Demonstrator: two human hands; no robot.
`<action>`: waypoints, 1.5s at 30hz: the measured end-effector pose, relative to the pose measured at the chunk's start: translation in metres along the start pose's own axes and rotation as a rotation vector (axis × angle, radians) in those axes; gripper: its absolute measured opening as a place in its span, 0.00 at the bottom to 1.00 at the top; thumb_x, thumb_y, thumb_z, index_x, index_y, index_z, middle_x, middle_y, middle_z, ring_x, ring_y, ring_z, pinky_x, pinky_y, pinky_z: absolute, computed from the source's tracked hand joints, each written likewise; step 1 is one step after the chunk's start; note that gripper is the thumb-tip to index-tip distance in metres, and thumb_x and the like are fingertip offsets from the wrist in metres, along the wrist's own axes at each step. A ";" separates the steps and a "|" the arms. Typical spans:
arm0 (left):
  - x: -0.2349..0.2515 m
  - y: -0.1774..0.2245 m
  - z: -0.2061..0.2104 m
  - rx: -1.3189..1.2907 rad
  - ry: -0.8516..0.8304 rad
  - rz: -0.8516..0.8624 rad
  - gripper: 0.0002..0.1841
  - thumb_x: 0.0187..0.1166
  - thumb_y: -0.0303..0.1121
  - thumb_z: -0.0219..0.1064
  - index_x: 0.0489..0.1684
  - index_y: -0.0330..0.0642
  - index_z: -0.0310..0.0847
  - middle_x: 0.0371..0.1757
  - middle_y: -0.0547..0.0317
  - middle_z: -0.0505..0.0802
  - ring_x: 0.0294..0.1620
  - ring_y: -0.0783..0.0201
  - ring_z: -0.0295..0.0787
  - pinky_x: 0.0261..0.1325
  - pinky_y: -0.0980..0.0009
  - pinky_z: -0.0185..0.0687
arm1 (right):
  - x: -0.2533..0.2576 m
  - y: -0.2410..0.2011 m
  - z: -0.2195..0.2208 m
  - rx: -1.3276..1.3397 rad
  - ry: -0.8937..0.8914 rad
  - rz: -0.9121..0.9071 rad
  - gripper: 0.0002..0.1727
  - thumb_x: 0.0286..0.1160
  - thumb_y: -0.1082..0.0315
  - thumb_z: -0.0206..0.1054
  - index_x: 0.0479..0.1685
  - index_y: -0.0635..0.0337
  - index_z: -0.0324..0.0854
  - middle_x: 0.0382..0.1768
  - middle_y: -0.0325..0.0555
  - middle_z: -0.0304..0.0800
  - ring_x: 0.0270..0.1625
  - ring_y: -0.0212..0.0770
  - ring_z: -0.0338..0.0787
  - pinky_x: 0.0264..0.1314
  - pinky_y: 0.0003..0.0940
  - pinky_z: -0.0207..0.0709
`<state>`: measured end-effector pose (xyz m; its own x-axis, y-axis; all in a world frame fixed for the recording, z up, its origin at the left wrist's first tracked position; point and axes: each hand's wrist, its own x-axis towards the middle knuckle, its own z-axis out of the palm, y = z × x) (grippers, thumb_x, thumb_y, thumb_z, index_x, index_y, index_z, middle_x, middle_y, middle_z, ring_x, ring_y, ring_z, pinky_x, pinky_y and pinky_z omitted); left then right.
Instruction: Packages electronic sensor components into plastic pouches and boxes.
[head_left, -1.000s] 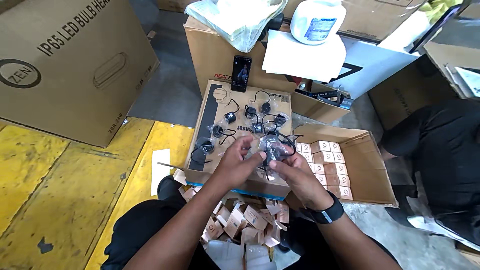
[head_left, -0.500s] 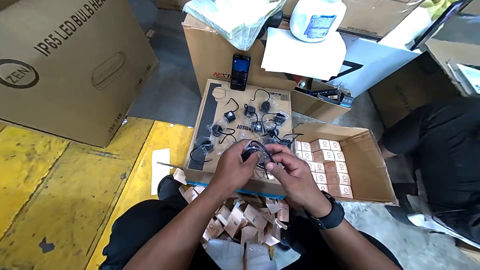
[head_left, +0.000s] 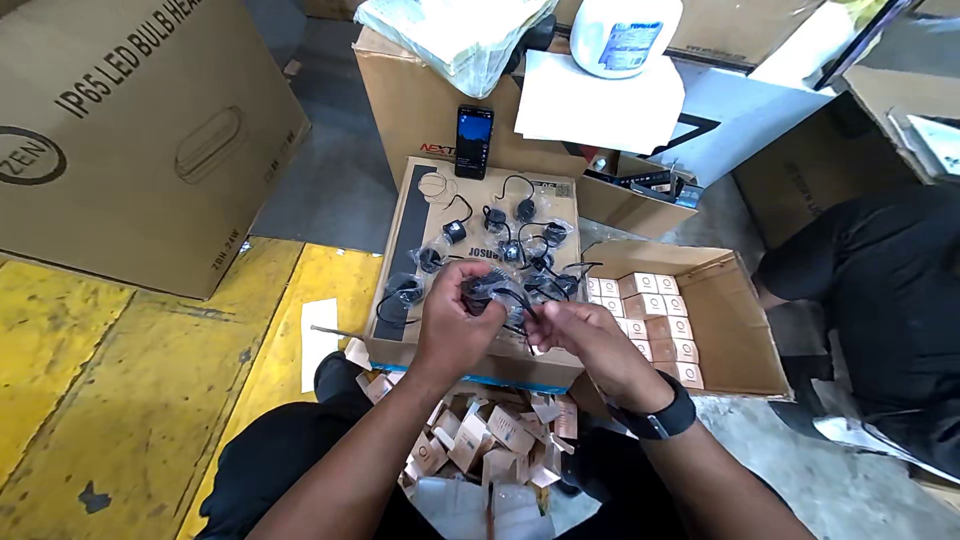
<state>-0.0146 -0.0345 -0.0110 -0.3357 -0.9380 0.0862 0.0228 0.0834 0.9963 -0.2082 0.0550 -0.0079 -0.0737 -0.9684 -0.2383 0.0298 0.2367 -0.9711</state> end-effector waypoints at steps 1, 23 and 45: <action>0.000 -0.002 -0.001 0.036 -0.010 0.063 0.24 0.60 0.21 0.76 0.58 0.45 0.82 0.62 0.57 0.89 0.51 0.61 0.92 0.49 0.61 0.95 | 0.001 0.000 0.002 0.061 0.098 -0.022 0.19 0.90 0.62 0.58 0.49 0.69 0.89 0.37 0.48 0.94 0.37 0.38 0.93 0.46 0.34 0.90; -0.002 0.007 -0.006 -0.330 -0.635 -0.331 0.26 0.76 0.24 0.68 0.74 0.35 0.65 0.51 0.47 0.95 0.50 0.61 0.94 0.57 0.64 0.90 | 0.008 0.003 -0.001 0.074 0.420 -0.200 0.07 0.76 0.75 0.71 0.49 0.65 0.85 0.35 0.52 0.93 0.28 0.37 0.87 0.31 0.29 0.83; -0.003 -0.007 0.008 0.142 -0.197 -0.290 0.18 0.69 0.33 0.75 0.57 0.44 0.83 0.45 0.61 0.96 0.44 0.67 0.95 0.49 0.65 0.92 | -0.006 0.015 0.026 -0.780 0.162 -0.374 0.23 0.86 0.57 0.63 0.74 0.57 0.82 0.57 0.43 0.89 0.52 0.31 0.89 0.58 0.31 0.86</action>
<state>-0.0208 -0.0295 -0.0183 -0.4839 -0.8479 -0.2164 -0.2259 -0.1179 0.9670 -0.1810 0.0628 -0.0209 -0.0850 -0.9841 0.1558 -0.7100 -0.0499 -0.7024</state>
